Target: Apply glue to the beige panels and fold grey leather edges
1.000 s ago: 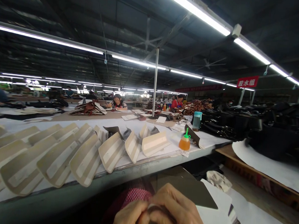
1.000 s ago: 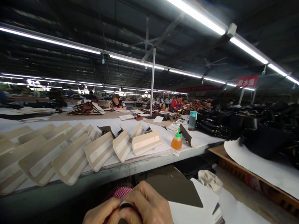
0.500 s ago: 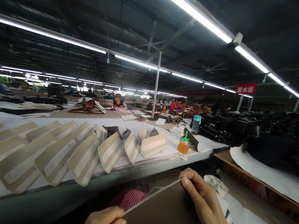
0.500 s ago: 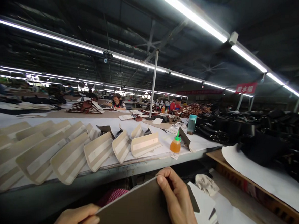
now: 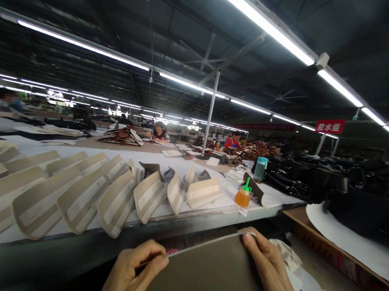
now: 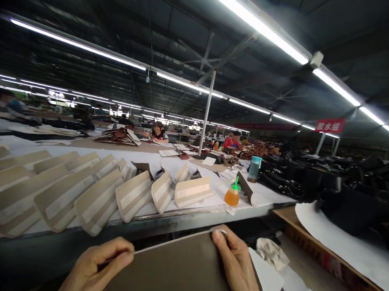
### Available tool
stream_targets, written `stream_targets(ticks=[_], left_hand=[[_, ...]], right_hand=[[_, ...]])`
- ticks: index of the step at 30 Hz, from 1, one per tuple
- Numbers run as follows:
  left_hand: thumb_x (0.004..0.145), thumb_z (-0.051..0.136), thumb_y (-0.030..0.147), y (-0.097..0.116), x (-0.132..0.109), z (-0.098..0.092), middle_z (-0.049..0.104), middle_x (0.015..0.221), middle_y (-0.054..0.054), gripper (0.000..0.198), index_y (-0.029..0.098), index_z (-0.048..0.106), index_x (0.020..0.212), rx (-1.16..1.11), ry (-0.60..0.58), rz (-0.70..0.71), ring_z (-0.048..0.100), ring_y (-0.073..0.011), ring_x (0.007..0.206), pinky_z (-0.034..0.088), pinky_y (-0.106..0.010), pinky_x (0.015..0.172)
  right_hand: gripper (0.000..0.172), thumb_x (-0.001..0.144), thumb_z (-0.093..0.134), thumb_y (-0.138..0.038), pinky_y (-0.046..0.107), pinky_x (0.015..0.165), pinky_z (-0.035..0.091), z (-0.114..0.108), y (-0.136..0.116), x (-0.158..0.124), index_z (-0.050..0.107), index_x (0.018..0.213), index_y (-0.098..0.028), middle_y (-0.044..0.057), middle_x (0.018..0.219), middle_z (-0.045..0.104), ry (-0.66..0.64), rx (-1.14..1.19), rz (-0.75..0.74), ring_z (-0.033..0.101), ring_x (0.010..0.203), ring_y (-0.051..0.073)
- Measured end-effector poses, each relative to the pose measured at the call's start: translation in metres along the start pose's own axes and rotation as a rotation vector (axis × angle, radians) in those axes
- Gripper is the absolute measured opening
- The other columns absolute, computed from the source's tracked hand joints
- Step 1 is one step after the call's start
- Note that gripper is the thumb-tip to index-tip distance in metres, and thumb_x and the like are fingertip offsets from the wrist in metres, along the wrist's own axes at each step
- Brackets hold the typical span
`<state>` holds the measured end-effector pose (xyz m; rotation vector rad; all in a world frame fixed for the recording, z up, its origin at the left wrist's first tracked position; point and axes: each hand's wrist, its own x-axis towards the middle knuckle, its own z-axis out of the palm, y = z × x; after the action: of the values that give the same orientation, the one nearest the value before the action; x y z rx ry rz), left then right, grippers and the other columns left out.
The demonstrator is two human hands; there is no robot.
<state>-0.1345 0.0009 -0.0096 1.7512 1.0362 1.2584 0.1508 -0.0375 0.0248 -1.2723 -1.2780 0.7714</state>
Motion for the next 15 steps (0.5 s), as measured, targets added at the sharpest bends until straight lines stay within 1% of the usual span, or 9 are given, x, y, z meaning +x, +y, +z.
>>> stream_targets(ticks=[1,3,4,5,6,8,10,12,15], left_hand=[[0.080,0.070,0.056,0.006,0.001,-0.002,0.068,0.070,0.003,0.035,0.022,0.071,0.079,-0.144,0.012,-0.053,0.061,-0.0135,0.066,0.042,-0.017,0.060],[0.072,0.078,0.058,0.017,0.000,-0.004,0.074,0.081,0.002,0.041,0.022,0.073,0.093,-0.441,-0.012,-0.114,0.066,-0.0162,0.074,0.048,-0.018,0.066],[0.071,0.079,0.058,0.021,-0.001,-0.003,0.075,0.083,0.001,0.046,0.022,0.073,0.098,-0.549,-0.040,-0.128,0.068,-0.0175,0.076,0.051,-0.020,0.069],[0.072,0.078,0.058,0.024,-0.003,-0.001,0.075,0.083,0.000,0.047,0.021,0.074,0.100,-0.612,-0.058,-0.138,0.069,-0.0190,0.077,0.053,-0.023,0.072],[0.074,0.077,0.059,0.027,-0.004,0.002,0.075,0.083,-0.002,0.048,0.020,0.074,0.101,-0.629,-0.050,-0.153,0.069,-0.0205,0.078,0.055,-0.025,0.074],[0.078,0.072,0.061,0.028,-0.006,0.006,0.077,0.089,-0.005,0.050,0.018,0.074,0.103,-0.582,0.038,-0.190,0.070,-0.0242,0.085,0.056,-0.029,0.078],[0.080,0.068,0.063,0.025,-0.005,0.008,0.078,0.091,-0.005,0.052,0.018,0.075,0.104,-0.496,0.117,-0.214,0.070,-0.0250,0.088,0.056,-0.027,0.077],[0.082,0.066,0.064,0.021,-0.004,0.007,0.078,0.089,-0.004,0.052,0.018,0.076,0.105,-0.448,0.141,-0.205,0.070,-0.0240,0.086,0.055,-0.026,0.074],[0.084,0.066,0.061,0.019,-0.002,0.003,0.078,0.087,-0.004,0.050,0.017,0.076,0.103,-0.453,0.180,-0.191,0.069,-0.0234,0.086,0.053,-0.026,0.075]], right_hand=[[0.049,0.085,0.062,-0.068,0.022,0.054,0.035,-0.003,0.002,0.000,0.058,0.074,-0.020,-0.003,0.067,0.051,0.051,0.031,0.010,0.045,0.063,0.015],[0.047,0.081,0.068,-0.067,0.022,0.054,0.038,-0.010,0.007,0.003,0.060,0.075,-0.021,-0.002,0.068,0.055,0.173,0.099,0.027,0.047,0.063,0.016],[0.047,0.078,0.072,-0.067,0.022,0.053,0.039,-0.012,0.010,0.005,0.061,0.075,-0.021,-0.002,0.068,0.056,0.231,0.134,0.031,0.049,0.064,0.016],[0.046,0.076,0.074,-0.066,0.022,0.053,0.040,-0.012,0.012,0.007,0.062,0.075,-0.022,-0.001,0.068,0.057,0.272,0.169,0.031,0.049,0.064,0.017],[0.045,0.074,0.076,-0.065,0.022,0.052,0.041,-0.012,0.014,0.008,0.063,0.076,-0.022,-0.001,0.068,0.058,0.275,0.203,0.035,0.050,0.064,0.017],[0.043,0.073,0.078,-0.063,0.023,0.053,0.044,-0.005,0.014,0.009,0.065,0.078,-0.022,0.000,0.069,0.060,0.237,0.287,0.042,0.053,0.063,0.018],[0.042,0.074,0.078,-0.062,0.023,0.055,0.044,0.005,0.011,0.008,0.066,0.077,-0.022,0.000,0.070,0.061,0.219,0.345,0.044,0.053,0.063,0.017],[0.045,0.075,0.077,-0.065,0.022,0.053,0.041,0.013,0.008,0.005,0.065,0.075,-0.022,-0.001,0.068,0.059,0.255,0.325,0.022,0.050,0.062,0.016],[0.051,0.075,0.071,-0.073,0.023,0.055,0.037,0.017,0.007,0.000,0.066,0.077,-0.022,-0.002,0.068,0.056,0.313,0.183,-0.041,0.045,0.066,0.017]])
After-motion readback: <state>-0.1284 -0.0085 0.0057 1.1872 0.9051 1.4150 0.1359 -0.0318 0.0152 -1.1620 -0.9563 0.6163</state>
